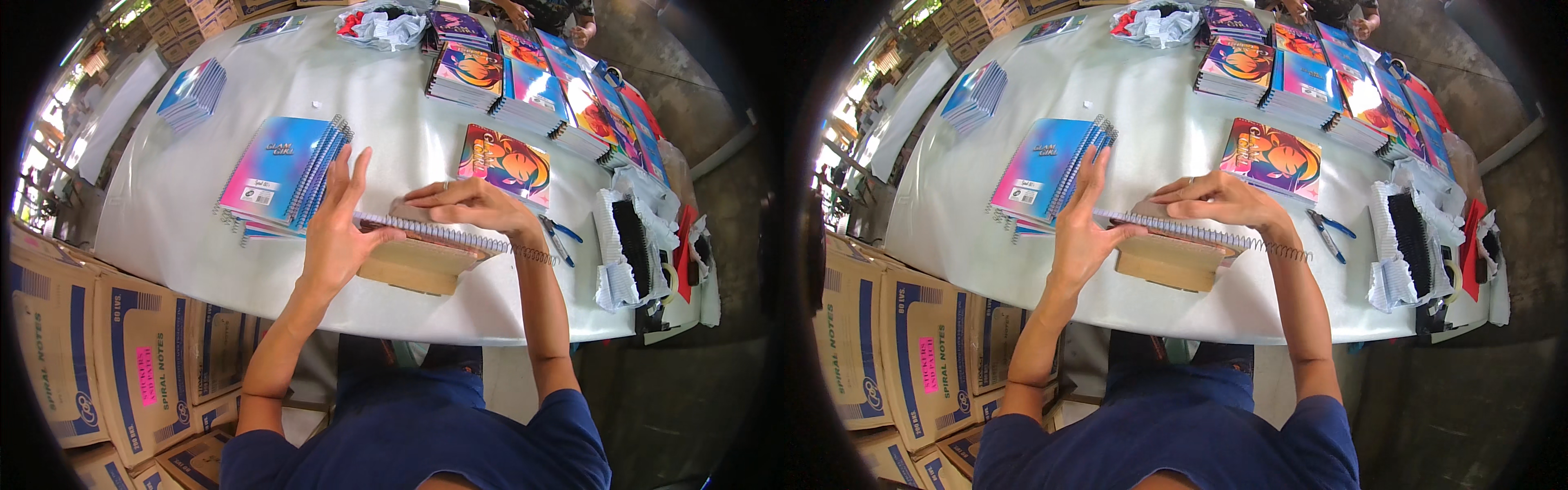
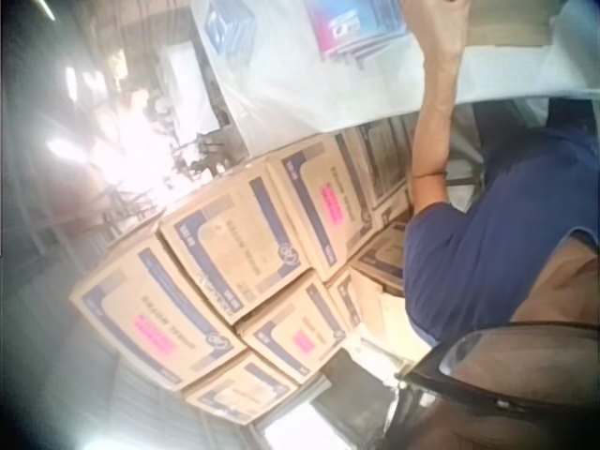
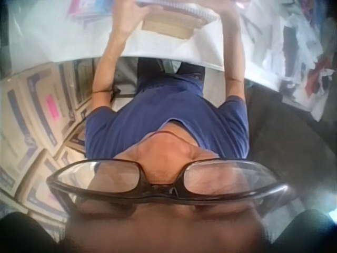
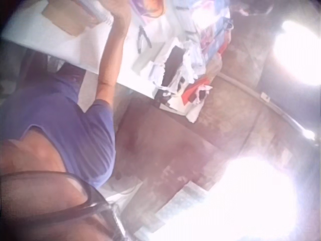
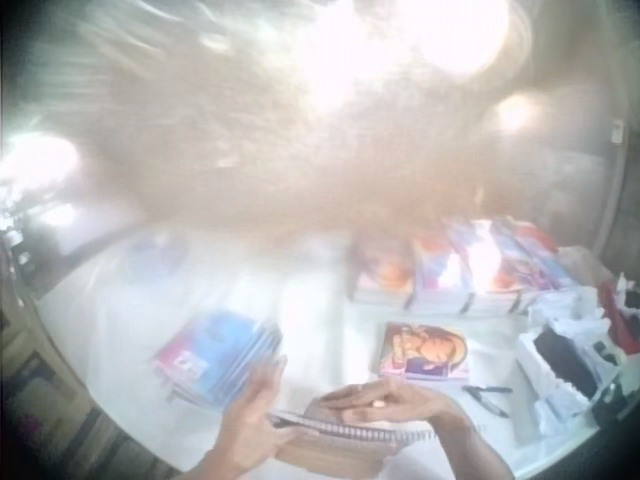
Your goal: The person threads a metal coil into the holes of stacked notebook covers and papers by hand, then uses pliers to cut the excess coil and bend the tip.
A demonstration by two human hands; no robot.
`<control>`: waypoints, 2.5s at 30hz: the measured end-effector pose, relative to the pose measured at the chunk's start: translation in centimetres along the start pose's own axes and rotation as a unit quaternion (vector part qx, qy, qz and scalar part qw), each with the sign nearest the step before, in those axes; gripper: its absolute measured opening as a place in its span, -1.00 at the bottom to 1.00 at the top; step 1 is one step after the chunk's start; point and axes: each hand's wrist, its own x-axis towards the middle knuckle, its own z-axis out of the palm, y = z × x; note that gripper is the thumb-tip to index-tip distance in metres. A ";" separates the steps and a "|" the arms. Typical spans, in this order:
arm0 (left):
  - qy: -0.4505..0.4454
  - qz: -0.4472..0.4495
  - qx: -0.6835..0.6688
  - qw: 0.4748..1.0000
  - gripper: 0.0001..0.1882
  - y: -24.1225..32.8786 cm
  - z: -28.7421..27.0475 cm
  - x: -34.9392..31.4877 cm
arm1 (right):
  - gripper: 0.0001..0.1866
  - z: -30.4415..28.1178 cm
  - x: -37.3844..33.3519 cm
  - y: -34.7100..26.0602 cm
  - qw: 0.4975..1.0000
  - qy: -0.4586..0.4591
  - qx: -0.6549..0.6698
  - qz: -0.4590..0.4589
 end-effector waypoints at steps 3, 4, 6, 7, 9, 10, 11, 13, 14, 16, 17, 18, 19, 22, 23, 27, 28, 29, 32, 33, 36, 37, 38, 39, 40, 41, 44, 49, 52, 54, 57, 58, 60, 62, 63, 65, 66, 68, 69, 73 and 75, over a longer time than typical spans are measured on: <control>0.002 -0.083 -0.125 0.989 0.10 -1.3 0.3 -0.5 | -0.57 -0.9 0.0 0.8 0.998 0.000 0.067 -0.019; -0.003 -0.118 -0.169 0.979 0.09 -1.8 0.4 -0.6 | -0.58 -1.1 -0.5 1.1 0.989 -0.016 0.139 -0.054; -0.012 -0.152 -0.220 0.964 0.08 -2.6 0.4 -1.0 | -0.59 0.2 0.0 -0.6 0.999 -0.007 0.031 -0.018; -0.016 -0.168 -0.245 0.955 0.07 -2.9 0.3 -1.2 | -0.59 0.1 0.3 -0.3 1.000 -0.004 0.026 -0.006; -0.008 -0.175 -0.256 0.951 0.07 -3.1 0.5 -1.2 | -0.58 -0.6 0.6 0.5 1.000 0.013 0.008 0.021; -0.004 -0.179 -0.263 0.948 0.07 -3.2 0.6 -1.1 | -0.58 -1.1 -0.3 1.5 0.971 -0.004 0.240 -0.013; 0.004 -0.182 -0.282 0.942 0.06 -3.2 0.8 -1.2 | -0.56 -0.8 -0.2 1.1 0.985 -0.003 0.171 -0.011; 0.020 -0.188 -0.309 0.932 0.05 -3.1 0.7 -1.5 | -0.51 0.5 0.5 -0.3 0.999 -0.005 0.036 -0.017; 0.021 -0.187 -0.308 0.933 0.05 -3.1 0.7 -1.5 | -0.49 0.5 1.0 -0.4 0.996 0.018 -0.061 0.062; 0.023 -0.184 -0.305 0.934 0.04 -3.3 0.8 -1.5 | -0.46 -0.4 0.3 1.5 0.993 0.038 0.104 0.026; 0.026 -0.181 -0.310 0.933 0.04 -3.3 0.8 -1.5 | -0.45 -0.4 0.2 1.5 0.981 0.046 0.187 0.011; 0.029 -0.177 -0.316 0.932 0.04 -3.4 0.8 -1.5 | -0.48 -0.4 -0.1 1.4 0.942 0.020 0.332 -0.033; 0.032 -0.174 -0.321 0.930 0.04 -3.4 0.8 -1.5 | -0.48 -0.4 0.2 1.3 0.979 0.014 0.204 -0.002; 0.032 -0.193 -0.346 0.918 0.06 -3.4 0.7 -1.5 | -0.51 -0.1 1.6 0.8 0.999 0.005 0.031 0.038; 0.031 -0.188 -0.342 0.920 0.07 -3.6 0.8 -1.5 | -0.52 -0.3 1.7 1.1 0.993 0.008 0.113 0.027; 0.013 -0.193 -0.349 0.917 0.04 -3.5 0.6 -1.3 | -0.54 0.8 2.5 -0.4 1.000 -0.020 0.005 0.013; 0.004 -0.201 -0.357 0.912 0.01 -3.3 0.5 -1.3 | -0.55 0.1 2.9 0.9 0.998 -0.018 -0.056 0.036; -0.007 -0.178 -0.354 0.918 -0.09 -3.7 0.5 -1.4 | -0.55 0.1 2.9 0.9 0.996 -0.004 -0.084 0.043; -0.087 -0.137 -0.360 0.919 -0.29 -5.4 0.1 -1.2 | -0.61 -0.2 1.8 1.6 0.985 0.037 -0.163 0.043; -0.146 -0.141 -0.374 0.905 -0.32 -5.5 -0.2 -0.7 | -0.63 -0.2 0.8 2.4 0.973 0.059 -0.219 0.032; -0.176 -0.139 -0.398 0.890 -0.37 -4.5 -0.3 0.8 | -0.68 -0.6 -1.7 5.0 0.943 0.046 -0.330 0.012; -0.162 -0.136 -0.403 0.890 -0.39 -3.8 -0.4 1.5 | -0.66 -0.4 -2.6 5.9 0.915 0.093 -0.392 -0.002; -0.110 -0.120 -0.382 0.910 -0.44 -2.8 -1.1 2.4 | -0.63 0.7 -4.3 6.3 0.881 0.143 -0.451 -0.008; -0.061 -0.102 -0.369 0.922 -0.47 -2.3 -2.1 3.4 | -0.61 1.2 -5.6 6.7 0.839 0.191 -0.509 -0.013; -0.029 -0.086 -0.363 0.927 -0.43 -0.8 -3.7 4.2 | -0.46 -0.8 -7.8 8.9 0.806 0.111 -0.576 0.082; 0.005 -0.073 -0.357 0.931 -0.38 0.4 -5.3 4.9 | -0.44 -1.8 -9.9 8.9 0.792 0.174 -0.577 0.096; -0.006 0.004 -0.334 0.942 -0.42 2.6 -8.3 3.6 | -0.37 -4.0 -14.5 8.3 0.693 0.321 -0.623 0.167; -0.264 0.191 -0.029 0.945 -0.44 3.4 -2.8 -2.4 | -0.45 -5.6 -21.2 11.8 0.587 0.383 -0.654 0.286; -0.141 0.083 -0.080 0.983 -0.41 4.6 2.0 -4.4 | -0.62 -4.2 -20.9 11.7 0.541 0.401 -0.704 0.225; -0.118 0.163 0.083 0.976 -0.41 4.3 3.3 -4.9 | -0.67 -1.8 -19.1 9.5 0.629 0.454 -0.591 0.224; -0.088 0.206 0.206 0.953 -0.40 4.2 4.5 -4.7 | -0.72 4.3 -15.5 4.4 0.784 0.461 -0.408 0.080; -0.085 0.204 0.213 0.952 -0.41 4.4 4.6 -4.6 | -0.73 6.8 -14.6 2.3 0.841 0.424 -0.330 0.067; -0.088 0.202 0.219 0.951 -0.39 4.6 5.1 -4.4 | -0.63 9.7 -13.8 1.1 0.853 0.365 -0.373 0.027; -0.103 0.191 0.225 0.950 -0.34 5.1 5.0 -4.5 | -0.61 11.1 -13.5 0.7 0.848 0.356 -0.392 0.016; -0.107 0.186 0.228 0.950 -0.31 5.2 5.0 -4.5 | -0.61 11.4 -13.4 0.7 0.845 0.357 -0.398 0.011; -0.102 0.184 0.220 0.953 -0.24 5.1 5.2 -4.5 | -0.60 11.4 -13.5 0.7 0.836 0.359 -0.415 0.009; -0.098 0.182 0.215 0.954 -0.21 5.1 5.3 -4.6 | -0.60 11.4 -13.5 0.7 0.831 0.359 -0.424 0.008; -0.089 0.186 0.219 0.954 -0.20 4.9 5.5 -4.7 | -0.60 11.4 -13.7 0.8 0.830 0.363 -0.423 0.007; -0.084 0.187 0.221 0.953 -0.20 4.8 5.6 -4.7 | -0.60 11.3 -13.7 0.8 0.829 0.365 -0.424 0.006; -0.088 0.179 0.219 0.955 -0.24 5.0 5.6 -4.7 | -0.62 11.2 -13.5 0.6 0.829 0.338 -0.445 0.001; -0.083 0.177 0.226 0.954 -0.28 4.8 5.5 -4.7 | -0.66 11.0 -13.4 0.5 0.845 0.308 -0.437 0.025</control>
